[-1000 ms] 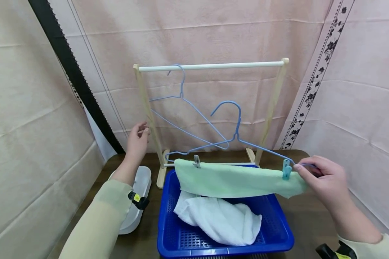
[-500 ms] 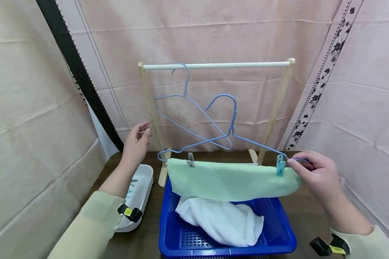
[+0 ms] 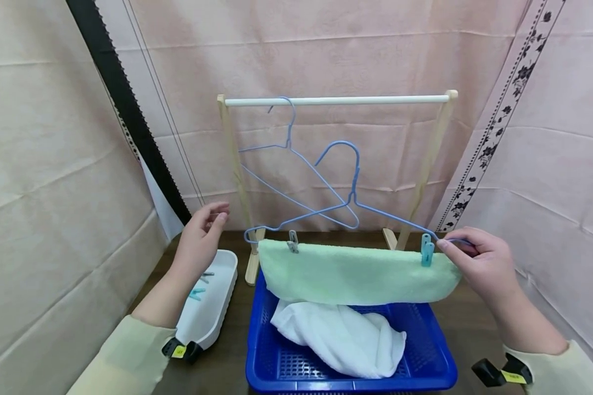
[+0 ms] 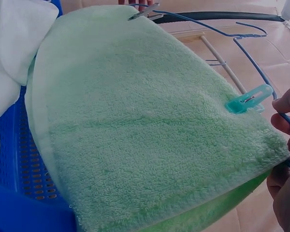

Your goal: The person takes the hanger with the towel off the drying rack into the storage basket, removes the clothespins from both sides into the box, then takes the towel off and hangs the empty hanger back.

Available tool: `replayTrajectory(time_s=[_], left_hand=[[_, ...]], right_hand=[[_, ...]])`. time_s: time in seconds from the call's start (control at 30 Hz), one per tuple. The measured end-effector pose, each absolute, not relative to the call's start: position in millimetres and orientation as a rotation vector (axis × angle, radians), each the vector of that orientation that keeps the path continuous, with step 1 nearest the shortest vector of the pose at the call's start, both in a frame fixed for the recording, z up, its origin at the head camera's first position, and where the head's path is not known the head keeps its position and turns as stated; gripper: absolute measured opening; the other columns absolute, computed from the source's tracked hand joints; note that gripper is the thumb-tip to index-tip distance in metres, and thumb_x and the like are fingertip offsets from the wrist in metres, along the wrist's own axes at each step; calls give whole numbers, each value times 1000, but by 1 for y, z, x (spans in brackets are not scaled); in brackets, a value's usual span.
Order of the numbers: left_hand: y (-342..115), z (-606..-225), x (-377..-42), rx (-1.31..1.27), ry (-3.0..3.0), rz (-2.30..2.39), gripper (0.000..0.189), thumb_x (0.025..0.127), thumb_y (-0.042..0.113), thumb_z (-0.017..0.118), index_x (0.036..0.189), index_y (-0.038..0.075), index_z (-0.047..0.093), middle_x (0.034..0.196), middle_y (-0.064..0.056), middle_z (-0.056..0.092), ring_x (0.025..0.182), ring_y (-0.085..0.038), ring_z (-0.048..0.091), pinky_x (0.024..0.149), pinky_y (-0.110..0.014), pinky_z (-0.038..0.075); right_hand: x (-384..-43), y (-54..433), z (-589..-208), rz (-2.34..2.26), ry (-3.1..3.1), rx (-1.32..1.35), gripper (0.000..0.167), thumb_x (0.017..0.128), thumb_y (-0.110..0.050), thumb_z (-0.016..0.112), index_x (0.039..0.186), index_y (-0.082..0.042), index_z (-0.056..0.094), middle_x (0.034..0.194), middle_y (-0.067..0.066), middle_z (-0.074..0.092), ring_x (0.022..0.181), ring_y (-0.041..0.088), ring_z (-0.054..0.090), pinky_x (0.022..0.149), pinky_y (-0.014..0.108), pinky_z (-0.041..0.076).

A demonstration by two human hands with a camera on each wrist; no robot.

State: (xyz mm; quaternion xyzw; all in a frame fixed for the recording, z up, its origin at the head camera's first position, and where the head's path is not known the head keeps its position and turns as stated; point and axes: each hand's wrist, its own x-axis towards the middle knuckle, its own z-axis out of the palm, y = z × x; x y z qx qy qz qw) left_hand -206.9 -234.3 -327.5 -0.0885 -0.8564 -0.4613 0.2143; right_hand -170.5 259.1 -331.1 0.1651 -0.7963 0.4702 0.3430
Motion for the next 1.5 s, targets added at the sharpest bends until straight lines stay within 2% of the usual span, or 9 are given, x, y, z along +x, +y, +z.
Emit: replayTrajectory(time_s=[0.17,0.6,0.97,1.13,1.33,1.5], left_hand=[[-234,-327,-195,-282,-2392,-1226,44,105,41,44,139,14,53,132,-6,58,118,-26,55,98,-50,44],[-229,-324,-175,-316,-2385,-1159,42,106,39,42,136,12,55,132,-7,58,119,-27,55,97,-53,47],[-219,-327,-173,-399,-2346,-1106,34,106,34,48,128,13,62,123,-1,63,106,-16,59,87,-39,49],[-210,-326,-171,-448,-2371,-1080,33,105,34,49,128,14,63,121,0,62,101,-16,59,84,-40,51],[-199,-323,-167,-518,-2433,-1002,32,104,33,52,130,16,62,121,1,62,100,-17,59,73,-37,55],[-190,-321,-167,-576,-2470,-835,32,102,27,56,133,17,61,117,2,64,99,-14,60,76,-32,54]], right_hand=[[-173,258,-330,1238,-2079,396,13,78,11,75,83,-1,72,71,-14,62,58,3,47,51,14,39],[-176,250,-327,1292,-2042,419,13,78,14,74,82,2,71,63,-11,58,53,3,44,48,16,37],[-177,244,-326,1282,-2048,410,11,78,12,75,82,2,70,66,-12,59,55,3,46,49,14,40],[-177,241,-327,1300,-2041,419,11,79,12,74,82,2,70,64,-10,57,53,4,43,47,16,38],[-177,236,-326,1324,-2045,426,10,80,13,72,83,3,70,66,-10,58,53,5,43,47,17,38],[-178,234,-325,1339,-2051,420,10,81,12,72,83,3,70,68,-11,60,54,5,45,48,16,40]])
